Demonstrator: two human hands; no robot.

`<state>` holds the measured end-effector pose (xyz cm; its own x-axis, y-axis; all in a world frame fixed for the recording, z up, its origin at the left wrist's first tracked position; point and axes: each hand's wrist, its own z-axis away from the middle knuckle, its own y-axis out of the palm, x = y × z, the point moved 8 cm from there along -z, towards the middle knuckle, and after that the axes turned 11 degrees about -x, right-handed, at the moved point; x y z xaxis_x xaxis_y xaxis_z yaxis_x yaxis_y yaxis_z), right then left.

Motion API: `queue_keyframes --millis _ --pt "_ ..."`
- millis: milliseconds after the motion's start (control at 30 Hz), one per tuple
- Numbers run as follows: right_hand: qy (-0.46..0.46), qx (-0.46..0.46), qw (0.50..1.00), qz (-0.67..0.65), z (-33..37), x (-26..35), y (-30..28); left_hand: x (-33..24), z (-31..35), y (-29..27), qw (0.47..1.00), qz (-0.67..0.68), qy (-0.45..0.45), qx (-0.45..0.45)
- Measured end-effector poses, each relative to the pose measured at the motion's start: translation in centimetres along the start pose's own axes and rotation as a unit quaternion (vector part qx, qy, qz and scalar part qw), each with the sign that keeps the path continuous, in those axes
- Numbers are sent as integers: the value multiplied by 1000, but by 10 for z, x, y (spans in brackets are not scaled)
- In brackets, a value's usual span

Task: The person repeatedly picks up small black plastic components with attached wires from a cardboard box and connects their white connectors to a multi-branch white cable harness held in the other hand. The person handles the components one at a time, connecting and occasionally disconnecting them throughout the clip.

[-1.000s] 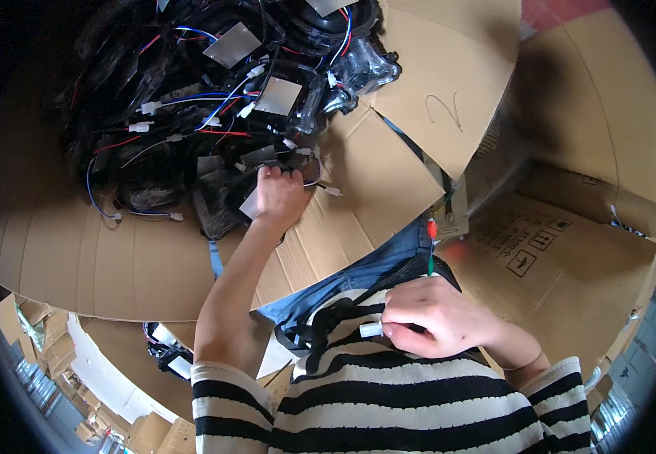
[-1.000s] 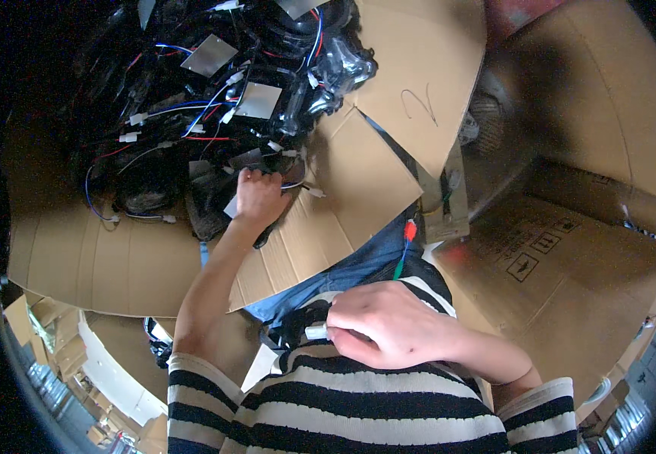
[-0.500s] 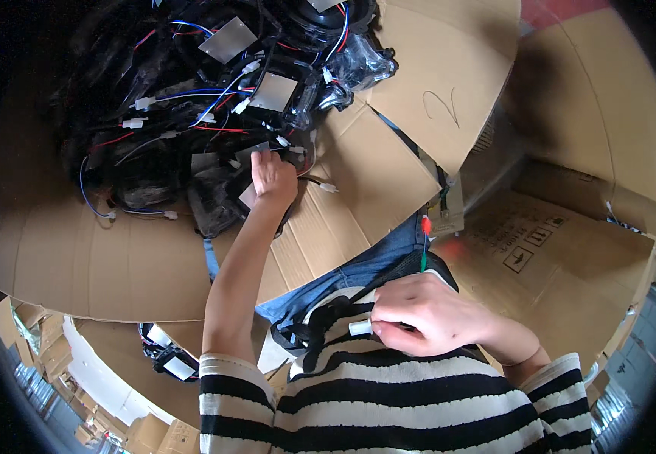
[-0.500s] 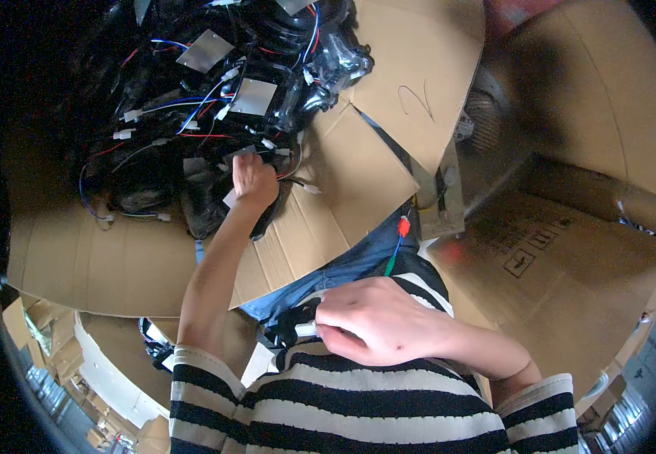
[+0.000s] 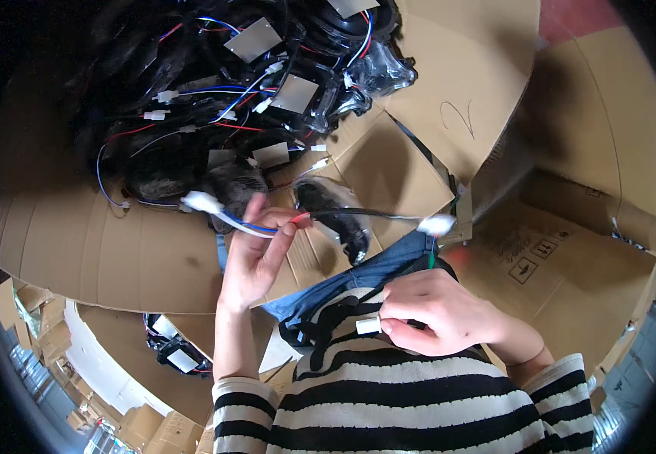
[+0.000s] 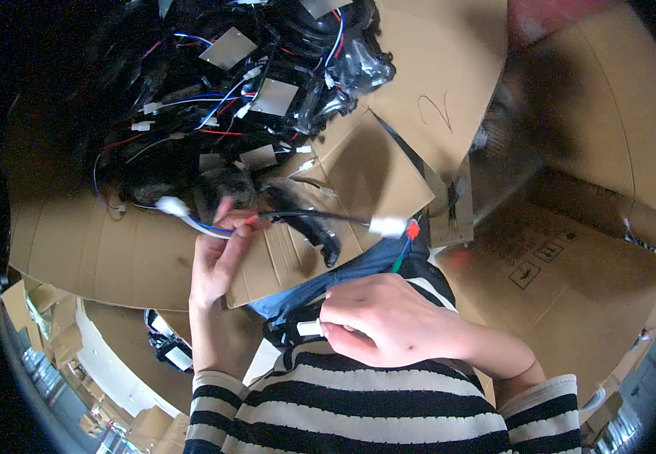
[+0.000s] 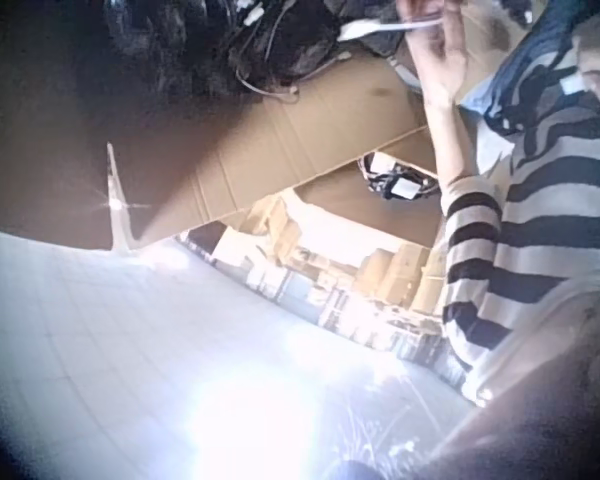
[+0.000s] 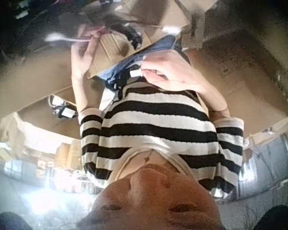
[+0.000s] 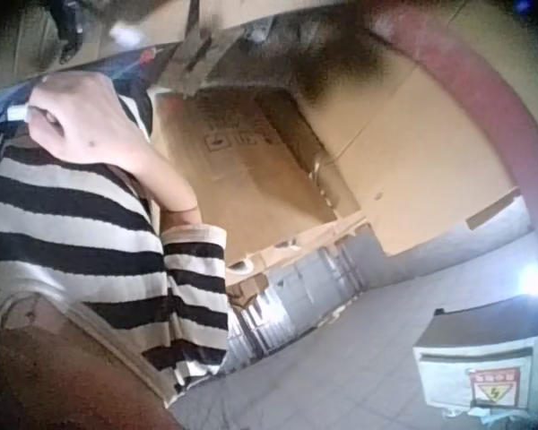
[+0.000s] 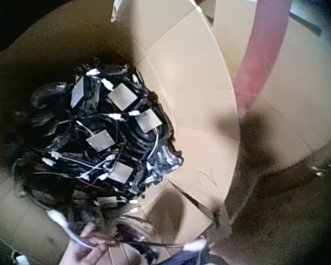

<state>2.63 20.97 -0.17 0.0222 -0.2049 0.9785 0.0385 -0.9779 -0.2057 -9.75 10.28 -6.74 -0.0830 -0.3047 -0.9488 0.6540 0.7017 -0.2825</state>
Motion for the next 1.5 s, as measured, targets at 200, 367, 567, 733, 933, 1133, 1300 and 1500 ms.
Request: queue_keyframes --millis 200,367,567,733,933,1133,1300,1500 --pt "-4 5 1000 -11 -5 9 0 -13 17 22 977 189 -94 9" --pt "-9 -22 1000 -14 -11 13 -8 -24 32 22 979 182 -86 34" --pt "-10 -33 997 -65 -16 20 -34 -25 44 14 916 390 -36 86" --pt "-38 -40 995 -80 -20 24 -24 -35 42 25 934 323 41 148" --pt "-41 -12 998 48 -20 31 -19 -37 44 32 940 278 57 190" --pt "-22 29 993 111 -16 26 -14 -45 46 38 957 208 52 194" --pt "-15 -12 996 91 -10 15 -28 -36 45 36 965 207 -4 161" --pt "13 -66 998 13 -3 26 -61 -23 44 11 944 310 -96 57"
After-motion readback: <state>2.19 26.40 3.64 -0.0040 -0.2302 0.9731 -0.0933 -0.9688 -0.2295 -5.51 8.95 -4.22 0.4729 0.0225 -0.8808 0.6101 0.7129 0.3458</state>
